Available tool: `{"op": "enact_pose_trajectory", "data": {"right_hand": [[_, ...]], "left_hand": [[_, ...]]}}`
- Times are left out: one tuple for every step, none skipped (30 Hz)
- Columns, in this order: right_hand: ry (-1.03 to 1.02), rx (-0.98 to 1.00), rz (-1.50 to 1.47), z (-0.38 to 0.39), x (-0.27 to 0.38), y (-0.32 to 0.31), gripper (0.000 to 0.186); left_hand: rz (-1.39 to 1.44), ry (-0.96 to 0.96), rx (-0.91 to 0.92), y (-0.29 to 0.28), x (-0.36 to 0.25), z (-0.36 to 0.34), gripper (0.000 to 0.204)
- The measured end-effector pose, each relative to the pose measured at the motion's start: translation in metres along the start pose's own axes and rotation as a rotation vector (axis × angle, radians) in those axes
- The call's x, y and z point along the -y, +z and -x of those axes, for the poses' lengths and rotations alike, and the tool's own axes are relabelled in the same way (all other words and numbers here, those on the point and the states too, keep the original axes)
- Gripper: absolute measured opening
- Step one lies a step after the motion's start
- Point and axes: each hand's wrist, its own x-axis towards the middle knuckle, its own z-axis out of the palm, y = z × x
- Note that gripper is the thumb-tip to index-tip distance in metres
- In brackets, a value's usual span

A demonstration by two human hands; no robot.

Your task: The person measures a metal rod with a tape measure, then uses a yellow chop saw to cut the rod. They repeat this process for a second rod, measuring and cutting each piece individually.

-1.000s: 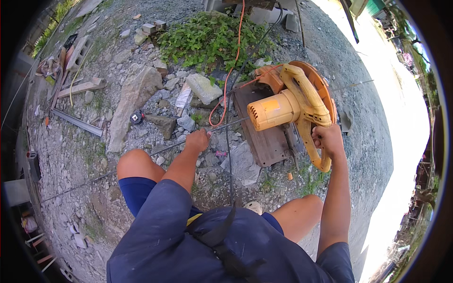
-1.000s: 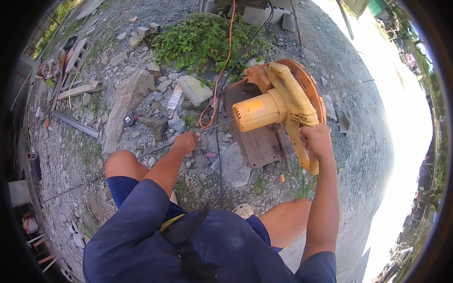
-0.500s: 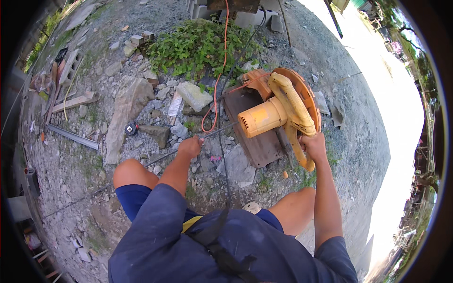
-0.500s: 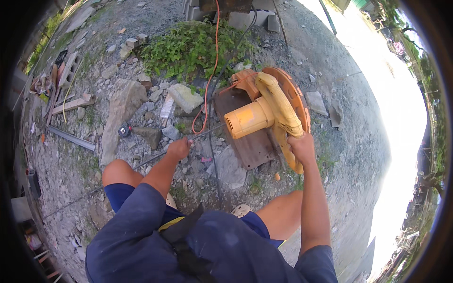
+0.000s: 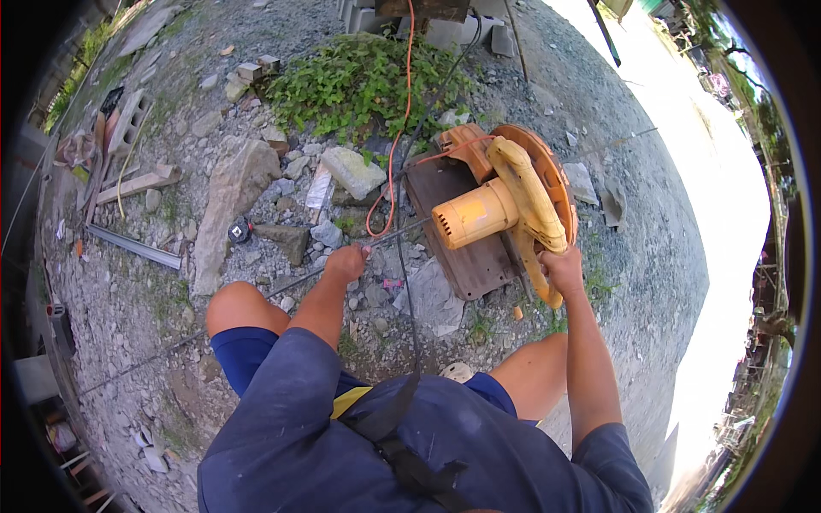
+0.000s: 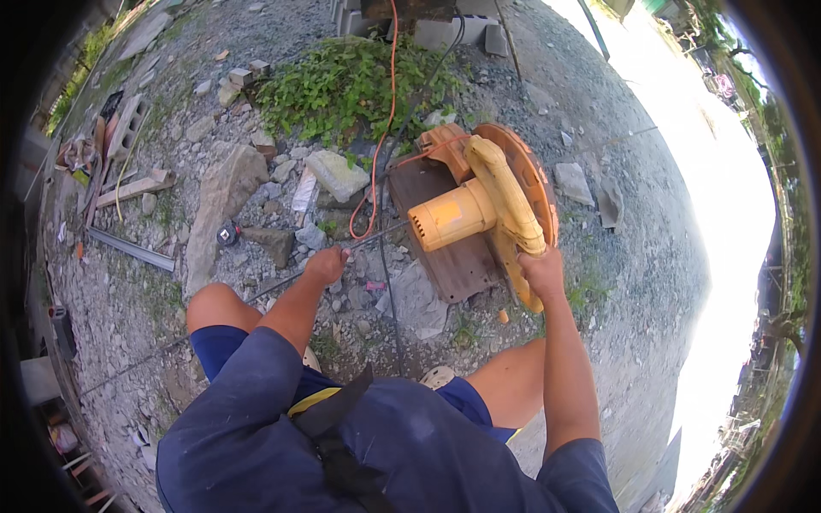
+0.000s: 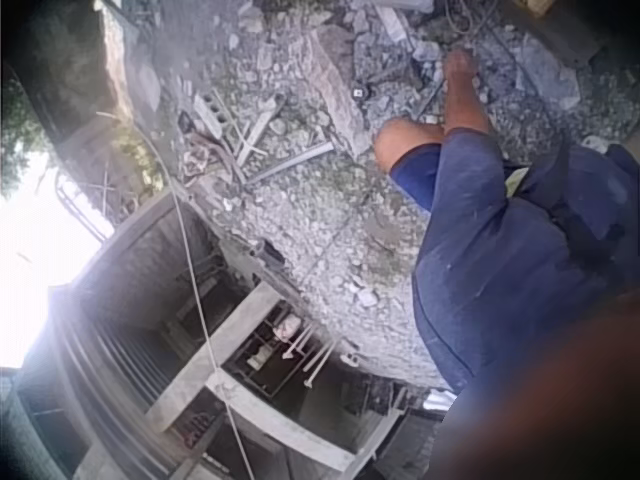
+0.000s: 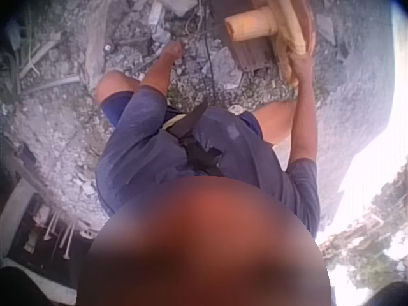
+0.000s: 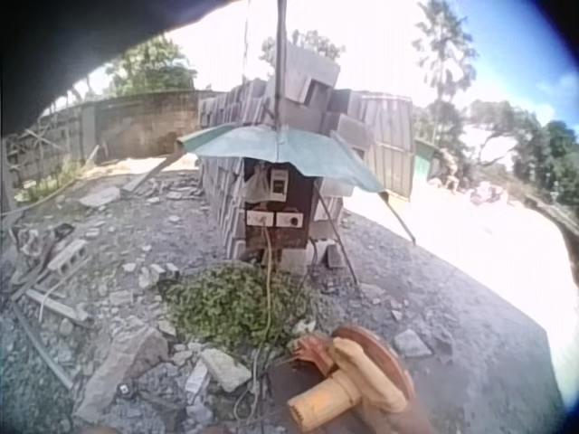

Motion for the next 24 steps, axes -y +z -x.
{"op": "enact_pose_trajectory", "data": {"right_hand": [[0.007,0.007,-0.017,0.000,-0.001,0.000,0.011],[0.015,0.015,-0.034,0.001,-0.001,-0.001,0.011],[0.022,0.024,-0.026,0.000,-0.003,-0.001,0.012],[0.030,0.032,-0.017,-0.001,-0.003,-0.003,0.013],[0.038,0.040,-0.009,-0.002,-0.004,-0.004,0.014],[0.027,0.046,-0.003,0.000,-0.003,-0.004,0.014],[0.017,0.051,0.002,0.000,0.000,-0.004,0.015],[0.008,0.055,0.008,-0.001,0.001,-0.002,0.015],[0.002,0.059,0.005,-0.005,-0.005,-0.004,0.015],[-0.001,0.060,0.007,-0.007,-0.010,-0.004,0.016],[0.008,0.050,0.032,-0.008,-0.015,-0.007,0.016],[0.014,0.046,0.052,-0.009,-0.015,-0.006,0.017],[0.023,0.040,0.075,-0.008,-0.015,-0.007,0.018],[0.041,0.026,0.094,-0.008,-0.015,-0.009,0.019],[0.057,0.018,0.104,-0.007,-0.014,-0.006,0.021],[0.031,0.028,0.061,-0.006,-0.012,-0.005,0.021],[0.038,0.020,0.070,-0.004,-0.011,-0.007,0.021],[0.039,0.017,0.070,-0.005,-0.009,-0.005,0.021],[0.039,0.015,0.071,-0.006,-0.007,-0.003,0.021],[0.031,-0.011,0.079,-0.001,-0.006,-0.003,0.021],[0.011,-0.016,0.060,0.001,-0.002,0.000,0.018],[-0.004,-0.023,0.046,0.003,0.001,0.001,0.015],[-0.019,-0.029,0.033,0.002,0.002,0.002,0.012],[-0.014,-0.022,0.039,0.002,-0.002,0.000,0.013]], "left_hand": [[-0.008,-0.002,0.007,0.000,-0.001,-0.001,0.052],[-0.015,-0.004,0.014,0.001,-0.001,-0.002,0.052],[-0.023,-0.011,0.024,0.001,-0.002,0.000,0.052],[-0.017,-0.009,0.023,0.001,-0.004,0.000,0.052],[-0.011,-0.007,0.021,-0.001,-0.005,-0.002,0.052],[-0.009,-0.001,0.025,-0.001,-0.005,-0.002,0.052],[-0.031,-0.015,0.023,-0.001,-0.004,-0.001,0.052],[-0.053,-0.029,0.023,-0.002,-0.002,0.001,0.052],[-0.065,-0.033,0.022,-0.001,-0.006,0.001,0.052],[-0.060,-0.025,0.017,0.001,-0.009,0.000,0.052],[-0.054,-0.017,0.013,0.002,-0.009,-0.001,0.052],[-0.053,-0.019,0.003,0.001,-0.007,-0.001,0.052],[-0.056,-0.013,-0.005,0.002,-0.008,-0.001,0.052],[-0.057,-0.007,-0.013,0.005,-0.010,-0.001,0.052],[-0.066,-0.007,-0.023,0.003,-0.009,0.000,0.052],[-0.061,-0.009,-0.011,0.002,-0.009,0.000,0.052],[-0.048,-0.018,0.002,0.003,-0.010,0.001,0.052],[-0.043,-0.033,0.008,-0.002,-0.010,0.001,0.052],[-0.037,-0.049,0.013,-0.006,-0.011,0.002,0.052],[-0.037,-0.042,0.018,-0.004,-0.012,0.002,0.051],[-0.038,-0.044,0.010,-0.003,-0.009,0.003,0.051],[-0.034,-0.043,0.007,-0.002,-0.009,0.002,0.050],[-0.038,-0.050,0.010,-0.002,-0.006,0.000,0.050],[-0.037,-0.052,0.019,-0.001,-0.008,0.000,0.050]]}}
